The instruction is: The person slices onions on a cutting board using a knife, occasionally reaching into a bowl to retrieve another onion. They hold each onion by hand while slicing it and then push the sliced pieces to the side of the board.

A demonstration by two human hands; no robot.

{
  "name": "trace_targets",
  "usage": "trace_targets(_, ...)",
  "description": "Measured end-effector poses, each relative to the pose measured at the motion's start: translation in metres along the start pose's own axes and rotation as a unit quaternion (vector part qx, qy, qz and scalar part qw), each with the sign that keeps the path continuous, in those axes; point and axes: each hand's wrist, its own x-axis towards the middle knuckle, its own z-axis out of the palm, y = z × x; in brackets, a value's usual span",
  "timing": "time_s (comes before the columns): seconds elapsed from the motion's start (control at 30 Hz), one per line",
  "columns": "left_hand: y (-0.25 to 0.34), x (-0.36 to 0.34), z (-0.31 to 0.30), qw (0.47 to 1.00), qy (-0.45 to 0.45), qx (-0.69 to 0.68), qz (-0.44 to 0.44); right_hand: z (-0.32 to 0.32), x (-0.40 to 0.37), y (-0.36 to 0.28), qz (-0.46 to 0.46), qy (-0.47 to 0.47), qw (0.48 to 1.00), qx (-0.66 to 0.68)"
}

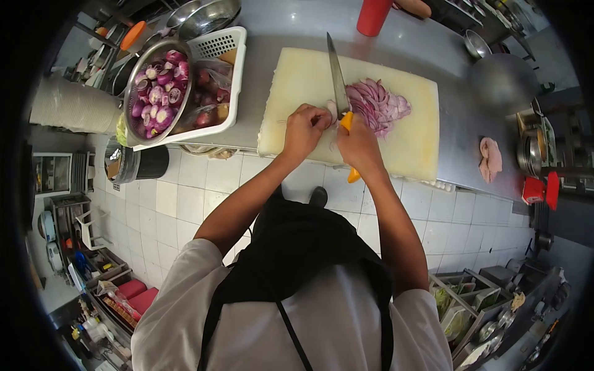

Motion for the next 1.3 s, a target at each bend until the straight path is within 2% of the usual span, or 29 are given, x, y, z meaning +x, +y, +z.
trace_targets(0.1, 0.005, -0.016, -0.013, 0.999, -0.005, -0.022, 0.03, 0.011, -0.016, 0.004, -0.047, 0.001, 0.999, 0.006)
trace_targets(0.13, 0.005, -0.02, -0.022, 0.999, 0.002, -0.02, 0.04, 0.016, -0.02, 0.004, -0.052, -0.024, 0.998, 0.014)
trace_targets(0.23, 0.039, -0.027, -0.066, 1.0, -0.001, 0.004, 0.016, 0.032, -0.039, 0.006, -0.035, -0.079, 0.996, 0.005)
trace_targets(0.3, 0.059, -0.026, -0.093, 1.0, 0.009, -0.004, -0.008, 0.04, -0.04, 0.024, -0.032, -0.068, 0.997, -0.002)
trace_targets(0.43, 0.051, -0.004, -0.167, 0.976, 0.128, 0.149, 0.09, 0.025, -0.031, 0.052, 0.001, -0.037, 0.999, -0.031)
trace_targets(0.5, 0.038, 0.01, -0.209, 0.959, 0.169, 0.207, 0.092, 0.013, -0.025, 0.059, 0.011, -0.02, 0.999, -0.04)
trace_targets(0.53, 0.033, 0.012, -0.227, 0.93, 0.22, 0.279, 0.094, 0.006, -0.024, 0.059, 0.016, -0.017, 0.999, -0.043)
trace_targets(0.57, 0.031, 0.015, -0.246, 0.925, 0.228, 0.299, 0.053, 0.001, -0.023, 0.057, 0.023, -0.014, 0.999, -0.046)
trace_targets(0.67, -0.005, 0.016, -0.285, 0.861, 0.301, 0.409, 0.005, -0.002, -0.022, 0.055, 0.017, -0.017, 0.998, -0.053)
trace_targets(0.7, -0.013, 0.016, -0.293, 0.872, 0.287, 0.397, -0.027, -0.001, -0.022, 0.055, 0.007, -0.014, 0.999, -0.051)
trace_targets(0.77, -0.023, 0.016, -0.304, 0.89, 0.254, 0.367, -0.091, -0.001, -0.023, 0.058, -0.009, -0.008, 0.999, -0.051)
trace_targets(0.87, -0.023, 0.018, -0.32, 0.915, 0.199, 0.328, -0.122, -0.002, -0.021, 0.053, 0.019, -0.041, 0.997, -0.059)
trace_targets(0.9, -0.023, 0.02, -0.325, 0.907, 0.189, 0.363, -0.103, -0.003, -0.022, 0.052, 0.022, -0.038, 0.997, -0.064)
trace_targets(1.0, -0.018, 0.019, -0.325, 0.904, 0.21, 0.358, -0.104, -0.001, -0.024, 0.047, 0.021, -0.032, 0.997, -0.068)
trace_targets(1.13, -0.012, 0.015, -0.32, 0.905, 0.245, 0.342, -0.065, 0.001, -0.026, 0.045, -0.004, -0.019, 0.996, -0.084)
trace_targets(1.17, -0.009, 0.014, -0.32, 0.915, 0.258, 0.298, -0.084, 0.0, -0.026, 0.045, -0.013, -0.013, 0.995, -0.096)
trace_targets(1.27, 0.021, 0.029, -0.308, 0.926, 0.291, 0.241, -0.024, -0.004, -0.035, 0.031, -0.033, 0.003, 0.995, -0.099)
trace_targets(1.3, 0.037, 0.037, -0.296, 0.939, 0.255, 0.229, 0.005, -0.001, -0.031, 0.037, -0.052, 0.004, 0.994, -0.095)
